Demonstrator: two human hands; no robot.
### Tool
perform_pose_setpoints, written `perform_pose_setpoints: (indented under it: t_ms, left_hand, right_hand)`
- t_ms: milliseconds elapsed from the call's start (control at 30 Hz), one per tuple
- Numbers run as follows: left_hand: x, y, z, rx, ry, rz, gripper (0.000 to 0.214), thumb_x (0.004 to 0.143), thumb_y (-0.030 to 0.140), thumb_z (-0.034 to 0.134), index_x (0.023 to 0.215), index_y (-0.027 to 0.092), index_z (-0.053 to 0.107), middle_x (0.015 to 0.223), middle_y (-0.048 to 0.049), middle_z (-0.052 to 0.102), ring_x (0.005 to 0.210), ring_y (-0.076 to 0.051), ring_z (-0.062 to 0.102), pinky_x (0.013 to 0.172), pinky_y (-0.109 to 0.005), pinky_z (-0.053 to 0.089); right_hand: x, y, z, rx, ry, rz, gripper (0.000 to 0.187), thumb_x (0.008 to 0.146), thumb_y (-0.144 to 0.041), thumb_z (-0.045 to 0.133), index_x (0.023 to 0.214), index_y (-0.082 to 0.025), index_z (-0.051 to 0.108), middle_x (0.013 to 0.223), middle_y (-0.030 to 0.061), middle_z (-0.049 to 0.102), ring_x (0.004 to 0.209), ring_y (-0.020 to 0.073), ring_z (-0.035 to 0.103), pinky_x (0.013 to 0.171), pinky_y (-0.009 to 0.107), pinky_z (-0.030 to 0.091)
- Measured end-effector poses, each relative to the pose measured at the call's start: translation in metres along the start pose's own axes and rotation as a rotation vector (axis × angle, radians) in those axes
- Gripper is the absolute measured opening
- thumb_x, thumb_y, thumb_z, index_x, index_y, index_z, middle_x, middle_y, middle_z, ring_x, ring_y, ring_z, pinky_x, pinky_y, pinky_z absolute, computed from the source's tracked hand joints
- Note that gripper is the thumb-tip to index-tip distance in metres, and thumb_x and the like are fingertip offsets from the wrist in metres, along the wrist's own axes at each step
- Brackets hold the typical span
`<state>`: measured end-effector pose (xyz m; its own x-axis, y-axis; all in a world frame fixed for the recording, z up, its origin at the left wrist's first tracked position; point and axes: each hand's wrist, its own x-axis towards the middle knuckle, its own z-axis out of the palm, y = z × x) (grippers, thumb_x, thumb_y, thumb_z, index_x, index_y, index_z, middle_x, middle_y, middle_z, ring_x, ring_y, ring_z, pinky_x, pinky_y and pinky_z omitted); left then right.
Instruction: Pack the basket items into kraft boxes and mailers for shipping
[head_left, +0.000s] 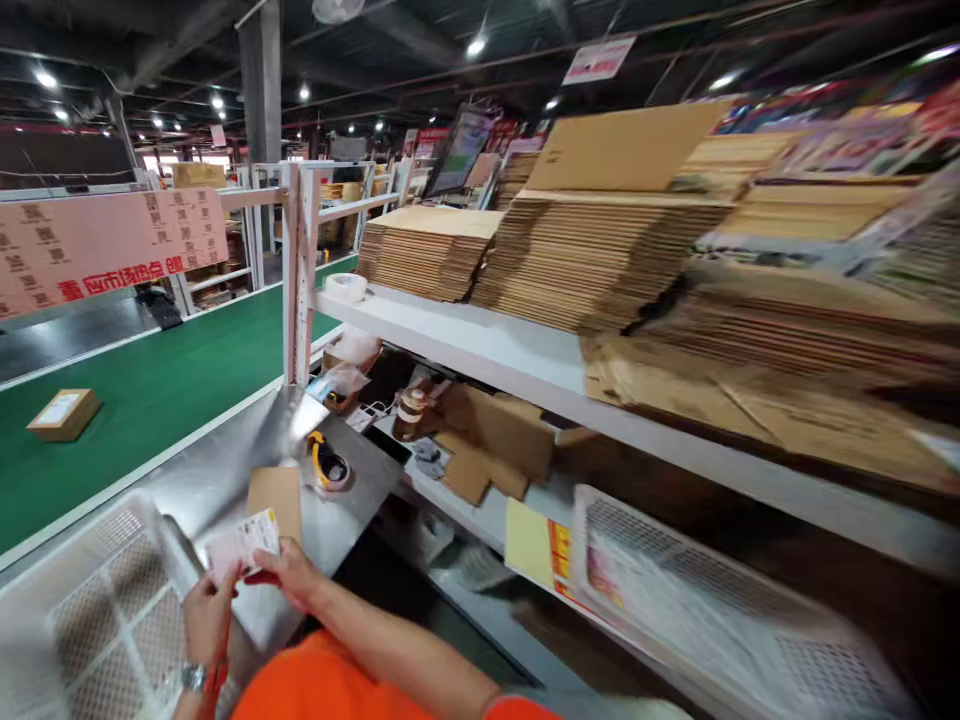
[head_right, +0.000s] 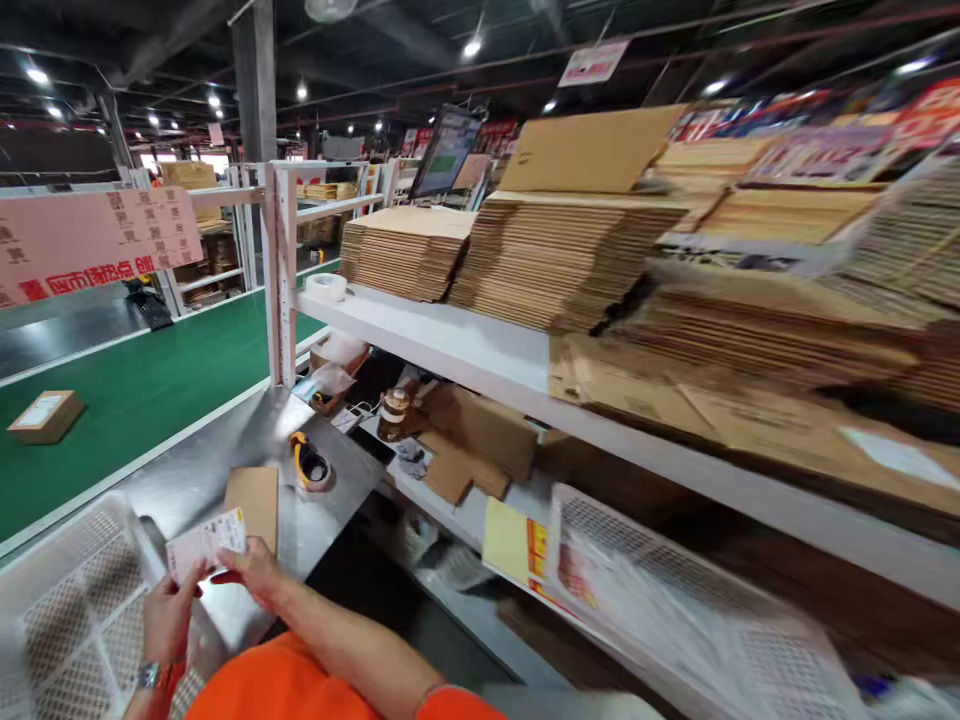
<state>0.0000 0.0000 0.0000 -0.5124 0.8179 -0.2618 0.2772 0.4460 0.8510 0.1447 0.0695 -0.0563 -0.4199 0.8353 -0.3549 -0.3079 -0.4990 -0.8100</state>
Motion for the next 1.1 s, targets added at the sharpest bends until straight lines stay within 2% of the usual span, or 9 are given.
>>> perform_pose_setpoints:
  t_ms: [133,200,267,367,467,533,633,767,1100]
  left_hand:
    - [-0.010,-0.014,0.051,0.020,-0.282,0.049,0.090,0.055,0.106,0.063,0.062,0.017,0.077,0.066,-0.0137,0.075,0.071,-0.032,0.068,0.070,-0.039,0.050]
    - [-0.013,-0.014,0.072,-0.027,-0.371,0.077,0.084,0.058,0.100,0.069,0.067,0.017,0.079,0.070,-0.0124,0.077,0.072,-0.029,0.068,0.071,-0.038,0.052]
    - [-0.016,-0.007,0.089,-0.123,-0.410,0.076,0.078,0.061,0.091,0.077,0.083,0.017,0.083,0.083,-0.0119,0.081,0.077,-0.027,0.070,0.070,-0.035,0.053]
    - [-0.026,0.011,0.110,-0.172,-0.507,0.047,0.070,0.057,0.072,0.091,0.099,0.016,0.083,0.093,-0.0120,0.083,0.074,-0.023,0.069,0.062,-0.029,0.050]
    - [-0.040,0.026,0.133,-0.094,-0.662,0.060,0.052,0.058,0.060,0.094,0.078,0.014,0.081,0.074,-0.0107,0.079,0.063,-0.020,0.065,0.059,-0.030,0.048]
    - [-0.051,0.033,0.151,-0.125,-0.614,0.057,0.048,0.064,0.060,0.091,0.072,0.014,0.079,0.068,-0.0105,0.077,0.060,-0.020,0.065,0.057,-0.030,0.048]
    - [-0.067,0.042,0.177,-0.233,-0.418,0.026,0.050,0.069,0.060,0.088,0.080,0.012,0.082,0.070,-0.0124,0.079,0.059,-0.020,0.067,0.053,-0.028,0.048]
    - [-0.085,0.052,0.204,-0.314,-0.287,-0.013,0.049,0.068,0.056,0.092,0.084,0.011,0.084,0.075,-0.0141,0.081,0.061,-0.022,0.072,0.054,-0.029,0.054]
    - [-0.131,0.057,0.267,-0.388,-0.293,-0.072,0.052,0.061,0.056,0.096,0.084,0.010,0.085,0.078,-0.0140,0.083,0.058,-0.019,0.071,0.053,-0.028,0.056]
  right_hand:
    - [-0.011,-0.014,-0.066,-0.042,0.190,-0.030,0.068,0.047,-0.072,0.098,0.077,-0.016,0.075,0.065,0.0003,0.070,0.060,0.0165,0.064,0.064,0.033,0.055]
    - [-0.020,-0.027,-0.100,-0.092,0.198,-0.036,0.066,0.048,-0.074,0.097,0.077,-0.017,0.076,0.065,0.0008,0.071,0.056,0.0155,0.062,0.058,0.031,0.051]
    - [-0.031,-0.043,-0.128,-0.198,0.175,-0.055,0.061,0.051,-0.070,0.098,0.073,-0.018,0.076,0.064,0.0012,0.071,0.055,0.0145,0.059,0.055,0.029,0.048]
    - [-0.047,-0.067,-0.154,-0.373,0.076,-0.082,0.053,0.057,-0.065,0.098,0.071,-0.018,0.078,0.061,0.0010,0.070,0.053,0.0136,0.057,0.053,0.027,0.045]
    - [-0.062,-0.083,-0.167,-0.354,0.036,-0.101,0.056,0.061,-0.069,0.095,0.074,-0.018,0.079,0.063,0.0009,0.071,0.056,0.0139,0.059,0.053,0.027,0.046]
    - [-0.073,-0.087,-0.174,-0.221,0.066,-0.094,0.060,0.068,-0.076,0.089,0.080,-0.017,0.079,0.070,0.0027,0.075,0.062,0.0149,0.064,0.056,0.026,0.050]
    - [-0.097,-0.084,-0.189,-0.044,0.086,-0.050,0.061,0.075,-0.074,0.086,0.092,-0.016,0.082,0.084,0.0068,0.079,0.073,0.0164,0.071,0.063,0.026,0.056]
    - [-0.132,-0.075,-0.211,0.015,0.086,-0.001,0.056,0.071,-0.066,0.094,0.093,-0.016,0.082,0.090,0.0087,0.080,0.078,0.0172,0.073,0.065,0.026,0.058]
    - [-0.182,-0.074,-0.257,0.087,0.177,-0.036,0.056,0.065,-0.064,0.099,0.091,-0.017,0.084,0.090,0.0084,0.083,0.080,0.0182,0.074,0.064,0.027,0.060]
